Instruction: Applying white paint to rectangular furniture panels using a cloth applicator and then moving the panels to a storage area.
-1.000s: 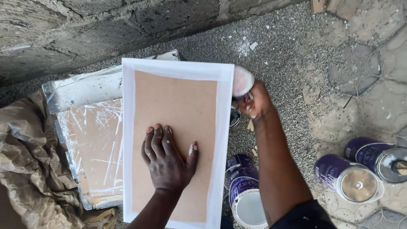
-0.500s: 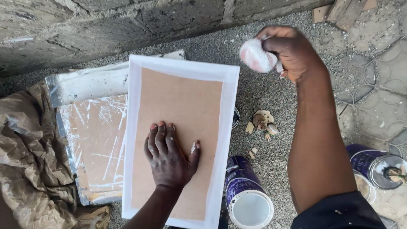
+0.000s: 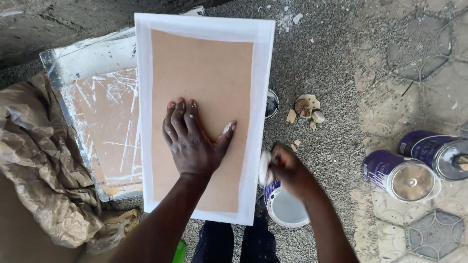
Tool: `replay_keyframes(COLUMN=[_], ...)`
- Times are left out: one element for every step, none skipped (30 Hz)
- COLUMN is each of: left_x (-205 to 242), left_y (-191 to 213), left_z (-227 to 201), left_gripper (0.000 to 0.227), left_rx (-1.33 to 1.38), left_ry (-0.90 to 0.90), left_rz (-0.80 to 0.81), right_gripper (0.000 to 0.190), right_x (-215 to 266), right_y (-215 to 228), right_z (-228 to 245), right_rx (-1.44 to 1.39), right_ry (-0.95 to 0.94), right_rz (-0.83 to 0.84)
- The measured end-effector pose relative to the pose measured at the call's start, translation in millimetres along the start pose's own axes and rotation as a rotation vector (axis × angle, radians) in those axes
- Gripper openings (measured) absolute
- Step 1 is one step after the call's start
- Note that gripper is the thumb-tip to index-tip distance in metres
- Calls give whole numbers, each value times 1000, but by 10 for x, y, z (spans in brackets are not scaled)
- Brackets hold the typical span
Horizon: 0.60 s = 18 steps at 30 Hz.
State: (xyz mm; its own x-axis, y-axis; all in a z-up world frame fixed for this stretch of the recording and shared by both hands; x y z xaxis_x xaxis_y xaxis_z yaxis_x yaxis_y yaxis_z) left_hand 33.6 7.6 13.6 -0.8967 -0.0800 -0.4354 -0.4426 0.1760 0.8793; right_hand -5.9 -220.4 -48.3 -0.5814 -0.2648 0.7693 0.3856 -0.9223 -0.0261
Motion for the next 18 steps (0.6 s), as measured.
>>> replay_keyframes(left_x=[-17, -34, -33, -31, -29, -23, -21, -18, 1, 19, 14, 1, 12, 26, 27, 27, 32, 35], left_y=[35, 69, 70, 68, 62, 64, 67, 69, 63, 59, 50, 40, 43, 46, 42, 39, 37, 37], left_z=[-19, -39, -38, -35, -36, -32, -30, -30, -35, -32, -12, -16, -9, -2, -1, 2, 6, 6], left_gripper=[89, 87, 87, 87, 88, 88, 88, 88, 88, 87, 85, 85, 86, 87, 87, 87, 88, 88], left_rx=[6, 12, 12, 6, 3, 6, 5, 4, 12, 18, 17, 19, 30, 40, 41, 40, 41, 43], left_ry=[5, 10, 5, 7, 9, 4, 0, -4, -12, -4, 4, -3, -3, -4, -9, -5, -3, -9], left_rz=[35, 70, 74, 84, 95, 99, 98, 96, 103, 101, 91, 90, 98, 107, 109, 106, 107, 111], right_gripper=[13, 6, 6, 6, 8, 8, 14, 20, 20, 22, 24, 24, 24, 35, 35, 34, 34, 34], right_x=[61, 123, 239, 356, 478, 517, 569, 626, 653, 679, 662, 453, 237, 38, -73, -185, -286, -361], right_y=[-92, -187, -251, -330, -408, -430, -499, -567, -555, -559, -559, -479, -342, -205, -187, -177, -171, -220], right_z=[-299, -596, -710, -838, -967, -1102, -1255, -1407, -1376, -1326, -1257, -1364, -1485, -1624, -1487, -1326, -1173, -1294], right_rx=[-40, -81, -86, -116, -146, -152, -144, -135, -145, -212, -274, -279, -488, -693, -698, -662, -627, -634], right_ry=[-71, -141, -143, -187, -232, -234, -292, -350, -354, -323, -285, -281, -274, -265, -265, -213, -163, -163], right_rz=[32, 64, 63, 94, 123, 120, 234, 348, 341, 375, 414, 412, 221, 26, 24, 69, 112, 108])
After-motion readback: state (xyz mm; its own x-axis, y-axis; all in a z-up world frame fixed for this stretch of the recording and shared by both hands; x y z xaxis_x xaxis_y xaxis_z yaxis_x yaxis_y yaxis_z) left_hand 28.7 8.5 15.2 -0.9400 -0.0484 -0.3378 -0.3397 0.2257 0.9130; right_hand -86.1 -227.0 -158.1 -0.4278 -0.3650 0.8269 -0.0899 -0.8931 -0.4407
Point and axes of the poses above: each hand's wrist, its own x-axis away from the middle knuckle, its own y-axis out of the back of the hand, z = x × y, the point moved 4 cm from there along -x, towards the middle knuckle, and after that the axes turned 6 degrees about -y, right-handed, at the moved point
